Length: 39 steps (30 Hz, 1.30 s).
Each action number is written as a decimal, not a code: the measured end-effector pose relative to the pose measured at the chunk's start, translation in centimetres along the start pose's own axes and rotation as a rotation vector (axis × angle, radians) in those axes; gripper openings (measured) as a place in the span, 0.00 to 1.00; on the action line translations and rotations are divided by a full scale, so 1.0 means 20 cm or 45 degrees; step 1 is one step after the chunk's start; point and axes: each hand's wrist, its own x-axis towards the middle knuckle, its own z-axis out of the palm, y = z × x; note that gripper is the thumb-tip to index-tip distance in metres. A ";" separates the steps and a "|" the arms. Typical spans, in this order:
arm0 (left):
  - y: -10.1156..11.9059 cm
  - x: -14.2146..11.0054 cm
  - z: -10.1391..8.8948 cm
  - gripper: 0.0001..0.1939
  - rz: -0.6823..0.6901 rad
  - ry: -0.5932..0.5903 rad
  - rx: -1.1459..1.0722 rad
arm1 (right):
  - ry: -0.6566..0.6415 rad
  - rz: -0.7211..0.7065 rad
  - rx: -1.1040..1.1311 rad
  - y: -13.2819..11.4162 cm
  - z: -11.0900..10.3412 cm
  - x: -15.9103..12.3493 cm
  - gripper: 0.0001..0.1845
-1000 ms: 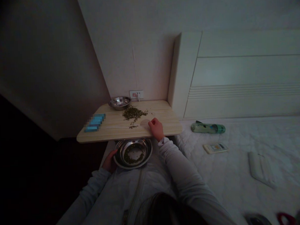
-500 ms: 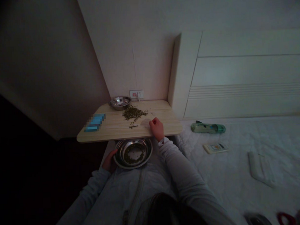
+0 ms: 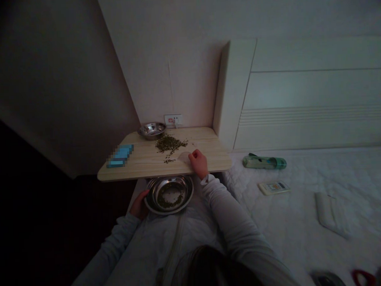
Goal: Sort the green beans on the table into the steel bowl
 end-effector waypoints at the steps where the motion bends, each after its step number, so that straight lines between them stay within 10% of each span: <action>1: 0.00 0.00 0.00 0.07 0.000 0.002 0.001 | -0.005 -0.004 -0.003 0.00 0.00 0.00 0.09; 39: -0.01 0.02 -0.02 0.08 -0.021 -0.030 0.021 | -0.167 -0.023 0.029 -0.01 -0.01 0.00 0.09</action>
